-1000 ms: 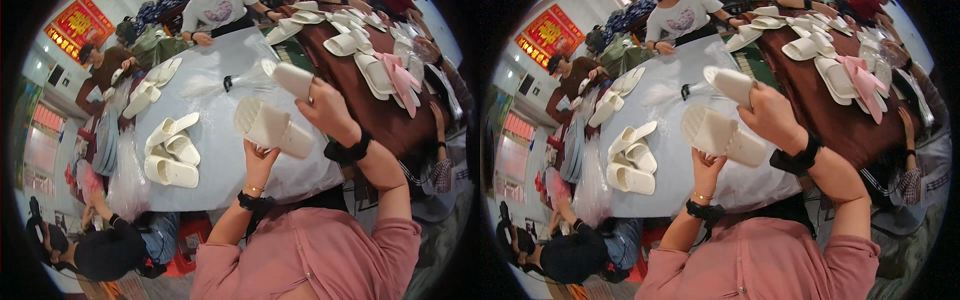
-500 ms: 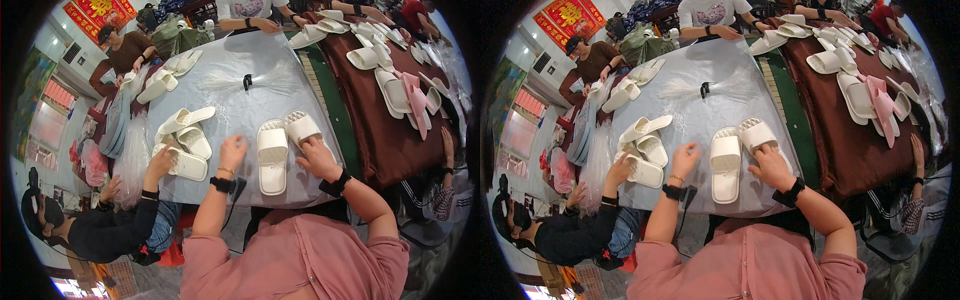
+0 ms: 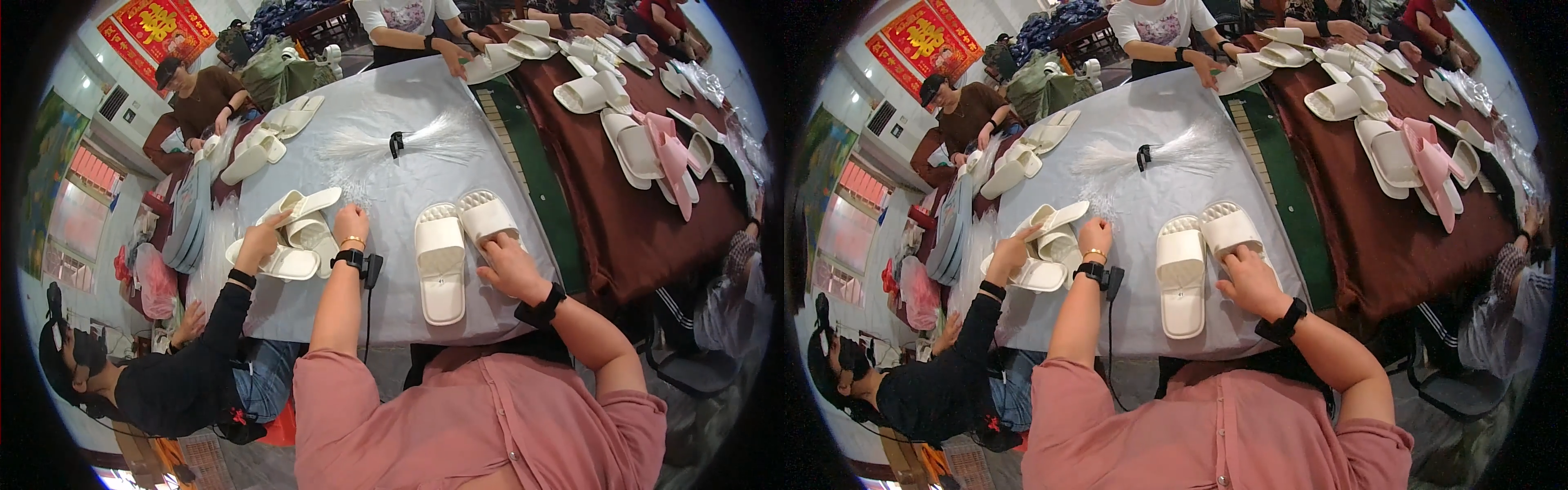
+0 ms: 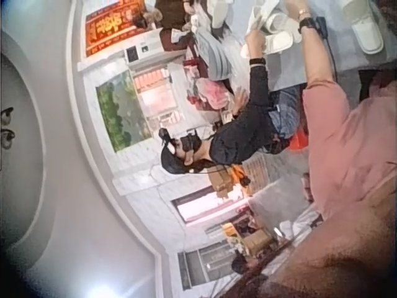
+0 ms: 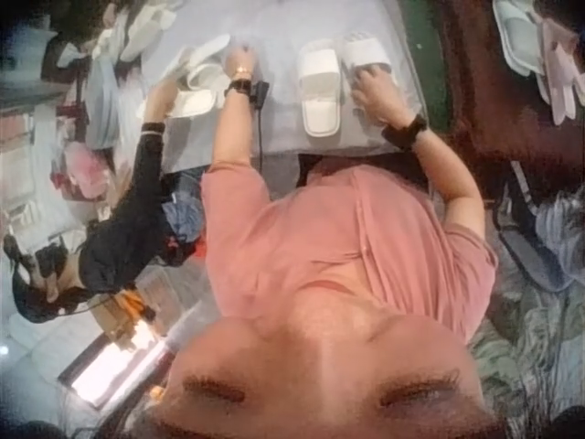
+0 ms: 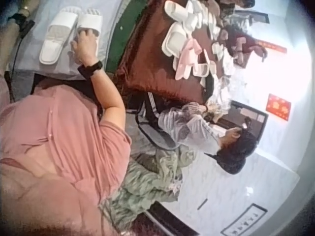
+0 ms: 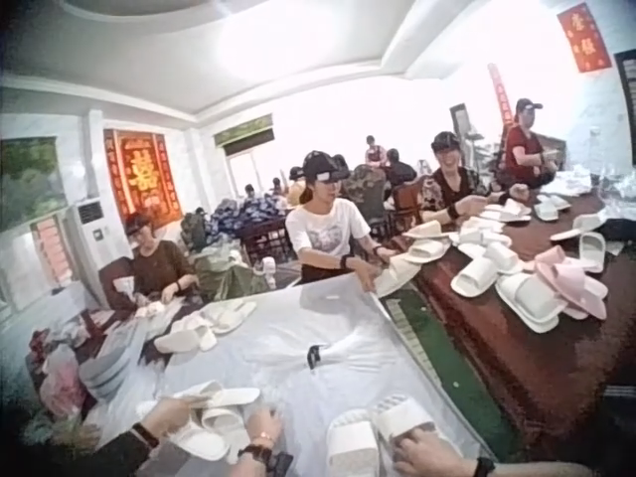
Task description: Assembling plastic straps into shoe soles at a factory workstation.
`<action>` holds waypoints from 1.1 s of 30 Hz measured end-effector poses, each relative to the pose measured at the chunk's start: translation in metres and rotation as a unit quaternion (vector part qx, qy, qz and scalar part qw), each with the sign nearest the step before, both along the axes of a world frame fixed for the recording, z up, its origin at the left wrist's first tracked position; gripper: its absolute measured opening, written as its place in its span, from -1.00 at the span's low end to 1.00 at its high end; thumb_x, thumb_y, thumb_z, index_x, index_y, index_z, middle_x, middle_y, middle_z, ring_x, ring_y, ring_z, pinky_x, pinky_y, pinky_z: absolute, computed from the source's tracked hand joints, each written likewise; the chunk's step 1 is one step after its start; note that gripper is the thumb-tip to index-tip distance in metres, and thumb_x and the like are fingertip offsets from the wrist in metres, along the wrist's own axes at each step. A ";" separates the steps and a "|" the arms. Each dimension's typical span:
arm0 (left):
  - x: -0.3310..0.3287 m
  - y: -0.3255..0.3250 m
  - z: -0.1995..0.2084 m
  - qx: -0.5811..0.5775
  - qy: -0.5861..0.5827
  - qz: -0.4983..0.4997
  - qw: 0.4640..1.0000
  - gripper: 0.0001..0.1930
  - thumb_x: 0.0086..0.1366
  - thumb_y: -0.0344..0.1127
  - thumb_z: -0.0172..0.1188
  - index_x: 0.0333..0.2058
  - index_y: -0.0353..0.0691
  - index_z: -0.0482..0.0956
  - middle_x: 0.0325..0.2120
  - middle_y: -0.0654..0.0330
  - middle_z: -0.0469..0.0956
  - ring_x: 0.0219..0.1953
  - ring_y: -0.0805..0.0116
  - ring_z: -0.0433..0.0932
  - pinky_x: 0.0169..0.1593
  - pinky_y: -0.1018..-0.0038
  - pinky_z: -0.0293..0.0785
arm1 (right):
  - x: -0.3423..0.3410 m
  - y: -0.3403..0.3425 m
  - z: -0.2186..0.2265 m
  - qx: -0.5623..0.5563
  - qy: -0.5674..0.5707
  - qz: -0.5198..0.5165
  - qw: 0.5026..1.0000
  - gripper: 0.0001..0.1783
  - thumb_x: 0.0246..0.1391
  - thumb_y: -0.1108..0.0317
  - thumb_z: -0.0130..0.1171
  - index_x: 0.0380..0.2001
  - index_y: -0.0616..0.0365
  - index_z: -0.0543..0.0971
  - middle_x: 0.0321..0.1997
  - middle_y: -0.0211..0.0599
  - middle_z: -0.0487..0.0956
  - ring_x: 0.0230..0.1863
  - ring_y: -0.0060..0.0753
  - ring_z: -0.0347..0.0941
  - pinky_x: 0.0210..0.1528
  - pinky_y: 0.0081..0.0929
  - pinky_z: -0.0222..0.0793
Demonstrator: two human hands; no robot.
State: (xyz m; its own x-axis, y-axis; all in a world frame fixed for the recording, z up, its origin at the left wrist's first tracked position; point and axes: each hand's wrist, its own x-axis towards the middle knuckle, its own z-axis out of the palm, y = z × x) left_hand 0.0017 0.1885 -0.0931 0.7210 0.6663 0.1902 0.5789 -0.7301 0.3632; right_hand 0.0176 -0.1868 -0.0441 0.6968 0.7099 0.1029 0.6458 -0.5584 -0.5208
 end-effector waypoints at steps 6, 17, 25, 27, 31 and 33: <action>-0.034 -0.020 0.029 0.024 0.134 -0.012 0.991 -0.70 0.03 -0.17 0.06 -0.40 -0.27 0.61 -0.41 -0.15 0.58 -0.31 -0.16 0.55 -0.22 0.08 0.48 | 0.006 -0.006 -0.007 -0.007 -0.011 -0.003 1.000 -0.56 -0.09 0.25 0.25 -0.13 0.20 0.44 -0.10 -0.07 0.39 -0.04 0.00 0.34 -0.02 -0.19 0.33; -0.161 0.024 0.093 -0.035 -0.499 0.079 0.862 -0.71 0.23 -0.30 -0.12 -0.67 -0.19 0.32 -0.73 0.28 0.25 -0.71 0.45 0.21 -0.62 0.48 0.15 | 0.005 -0.008 -0.007 0.005 -0.004 -0.002 1.000 -0.59 -0.10 0.30 0.24 -0.15 0.21 0.46 -0.12 -0.09 0.40 -0.06 0.00 0.35 -0.02 -0.18 0.33; -0.166 -0.093 0.144 -0.157 -0.281 -0.168 0.932 -0.78 0.17 -0.37 -0.04 -0.63 -0.26 0.29 -0.76 0.19 0.19 -0.70 0.46 0.23 -0.62 0.50 0.11 | -0.001 -0.010 0.035 0.301 0.042 -0.045 0.952 -0.79 0.03 0.50 0.10 -0.21 0.20 0.52 -0.24 -0.18 0.50 -0.42 -0.26 0.45 -0.41 -0.49 0.39; -0.153 -0.133 0.154 -0.220 -0.078 -0.283 0.930 -0.83 0.13 -0.39 0.01 -0.58 -0.33 0.33 -0.72 0.03 0.27 -0.69 0.27 0.30 -0.58 0.37 0.20 | -0.016 -0.009 0.060 0.331 0.059 0.000 0.942 -0.74 0.03 0.49 0.12 -0.15 0.19 0.50 -0.22 -0.17 0.50 -0.41 -0.25 0.46 -0.38 -0.47 0.40; -0.131 -0.187 0.134 -0.247 -0.013 -0.418 0.874 -0.86 0.14 -0.39 0.03 -0.53 -0.34 0.41 -0.66 -0.07 0.36 -0.66 0.09 0.35 -0.52 0.32 0.29 | -0.041 -0.006 0.073 0.269 0.121 0.175 0.939 -0.65 0.04 0.44 0.14 -0.06 0.18 0.46 -0.17 -0.10 0.52 -0.31 -0.15 0.49 -0.27 -0.35 0.41; -0.125 -0.195 0.141 -0.337 0.006 -0.416 0.845 -0.85 0.17 -0.40 0.03 -0.50 -0.37 0.41 -0.66 -0.08 0.35 -0.66 0.10 0.35 -0.52 0.34 0.29 | -0.051 -0.007 0.054 0.230 0.160 0.196 0.940 -0.69 0.06 0.41 0.12 -0.09 0.19 0.47 -0.24 -0.10 0.54 -0.32 -0.14 0.50 -0.28 -0.33 0.41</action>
